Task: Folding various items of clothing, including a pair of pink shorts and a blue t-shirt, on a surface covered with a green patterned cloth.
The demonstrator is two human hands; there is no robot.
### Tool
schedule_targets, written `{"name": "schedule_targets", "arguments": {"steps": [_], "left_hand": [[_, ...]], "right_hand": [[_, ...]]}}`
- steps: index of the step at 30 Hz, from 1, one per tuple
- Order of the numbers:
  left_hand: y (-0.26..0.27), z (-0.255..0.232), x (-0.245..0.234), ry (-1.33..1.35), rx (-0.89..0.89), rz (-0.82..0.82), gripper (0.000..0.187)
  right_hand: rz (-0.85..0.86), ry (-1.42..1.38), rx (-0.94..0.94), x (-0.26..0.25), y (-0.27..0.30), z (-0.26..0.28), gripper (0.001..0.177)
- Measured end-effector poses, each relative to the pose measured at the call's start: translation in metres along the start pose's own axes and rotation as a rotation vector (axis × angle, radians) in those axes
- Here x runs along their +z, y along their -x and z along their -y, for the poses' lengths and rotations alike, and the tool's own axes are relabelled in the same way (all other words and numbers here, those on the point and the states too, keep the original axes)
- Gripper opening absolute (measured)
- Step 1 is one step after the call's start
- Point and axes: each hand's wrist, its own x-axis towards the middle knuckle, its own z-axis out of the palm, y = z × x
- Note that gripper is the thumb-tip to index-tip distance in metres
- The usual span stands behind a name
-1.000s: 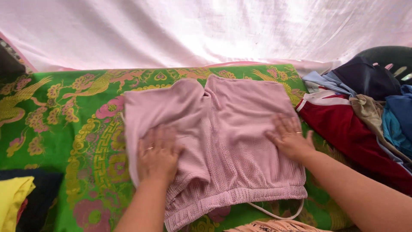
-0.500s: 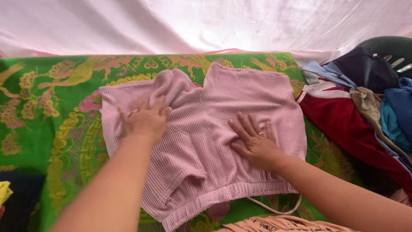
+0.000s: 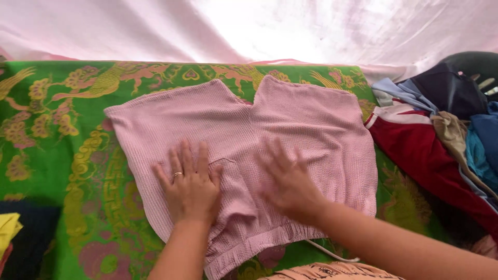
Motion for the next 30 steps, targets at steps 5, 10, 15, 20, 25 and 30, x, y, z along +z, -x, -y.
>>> {"name": "schedule_targets", "arguments": {"steps": [5,10,15,20,25,30], "left_hand": [[-0.005,0.027,-0.005,0.076,0.089,0.001,0.061],[-0.009,0.043,-0.044,-0.015,-0.2,0.005,0.045],[-0.006,0.049,-0.033,0.03,-0.606,0.047,0.071],[-0.024,0.031,-0.048,0.142,-0.654,0.226,0.059],[-0.091,-0.046,-0.066,0.142,-0.5,0.259,0.045],[-0.12,-0.153,-0.082,0.136,-0.366,0.276,0.032]], "right_hand": [[0.21,0.106,-0.252,0.011,0.013,0.013,0.075],[0.116,-0.097,-0.237,-0.034,-0.002,0.053,0.049],[0.512,-0.599,-0.07,-0.014,0.011,0.052,0.048],[0.529,-1.132,0.251,0.006,0.017,0.02,0.039],[0.369,-1.396,0.61,-0.017,0.018,-0.021,0.041],[-0.093,-1.713,0.785,-0.054,0.019,-0.074,0.058]]}}
